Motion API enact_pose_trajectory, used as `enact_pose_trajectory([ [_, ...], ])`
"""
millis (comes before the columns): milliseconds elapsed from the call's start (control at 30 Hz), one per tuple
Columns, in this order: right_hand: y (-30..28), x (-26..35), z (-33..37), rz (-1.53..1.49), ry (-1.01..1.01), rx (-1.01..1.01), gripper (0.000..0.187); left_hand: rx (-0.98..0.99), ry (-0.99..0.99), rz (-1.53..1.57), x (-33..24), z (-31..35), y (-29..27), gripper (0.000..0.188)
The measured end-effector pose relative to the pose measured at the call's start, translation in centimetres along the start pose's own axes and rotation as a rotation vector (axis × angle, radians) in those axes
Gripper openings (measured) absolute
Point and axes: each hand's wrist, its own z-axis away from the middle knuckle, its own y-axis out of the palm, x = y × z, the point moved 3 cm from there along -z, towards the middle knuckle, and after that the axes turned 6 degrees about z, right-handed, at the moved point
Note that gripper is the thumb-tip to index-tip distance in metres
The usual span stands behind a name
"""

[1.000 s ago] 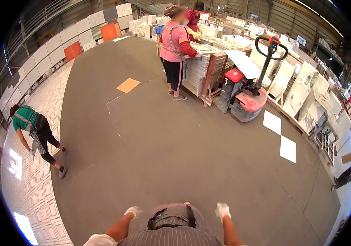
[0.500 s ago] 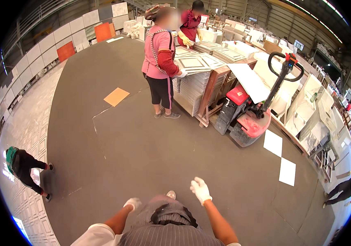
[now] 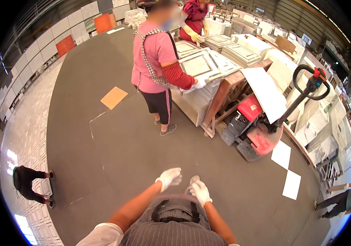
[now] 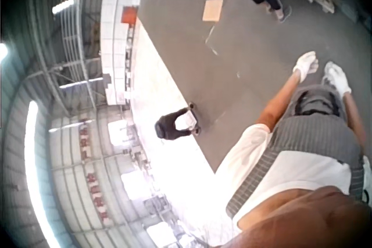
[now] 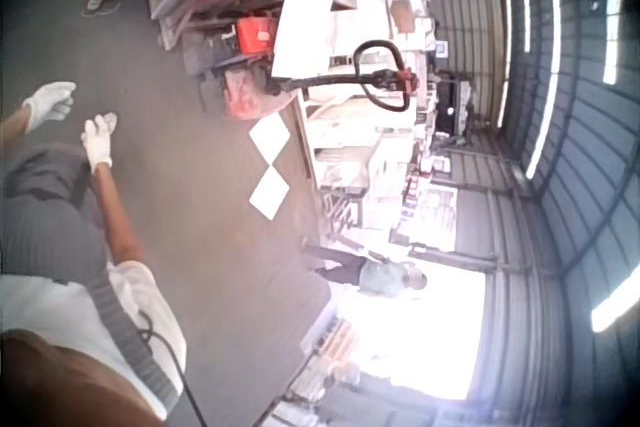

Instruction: The person picks up square tiles from a pallet and places them onto the floor in a grid pattern. The person handles the tiles one at a time, aligning them with previously laid tiles to form a continuous tiled surface.

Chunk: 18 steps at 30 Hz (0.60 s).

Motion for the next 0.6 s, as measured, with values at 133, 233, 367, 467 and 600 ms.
enact_pose_trajectory([
  [133,-2.4,4.2,-5.1,-0.121,0.091,-0.018,0.044,-0.099,-0.152,0.099,0.6,-3.8,-1.4,0.046],
  [233,-4.5,6.3,-9.9,-0.154,0.090,-0.080,0.042,-0.189,-0.199,0.154,-1.5,-6.1,-2.9,0.050],
  [367,-8.0,11.0,-15.0,-0.026,0.109,-0.043,0.051,-0.291,-0.085,0.307,-5.7,-9.2,-3.0,0.053],
  [467,-8.6,13.6,-18.2,-0.094,0.070,-0.061,0.050,-0.291,-0.054,0.273,-7.9,-11.0,-2.0,0.050],
  [600,-7.6,14.3,-20.5,-0.163,0.143,-0.041,0.049,-0.226,-0.189,0.357,-6.5,-13.2,-1.8,0.053],
])
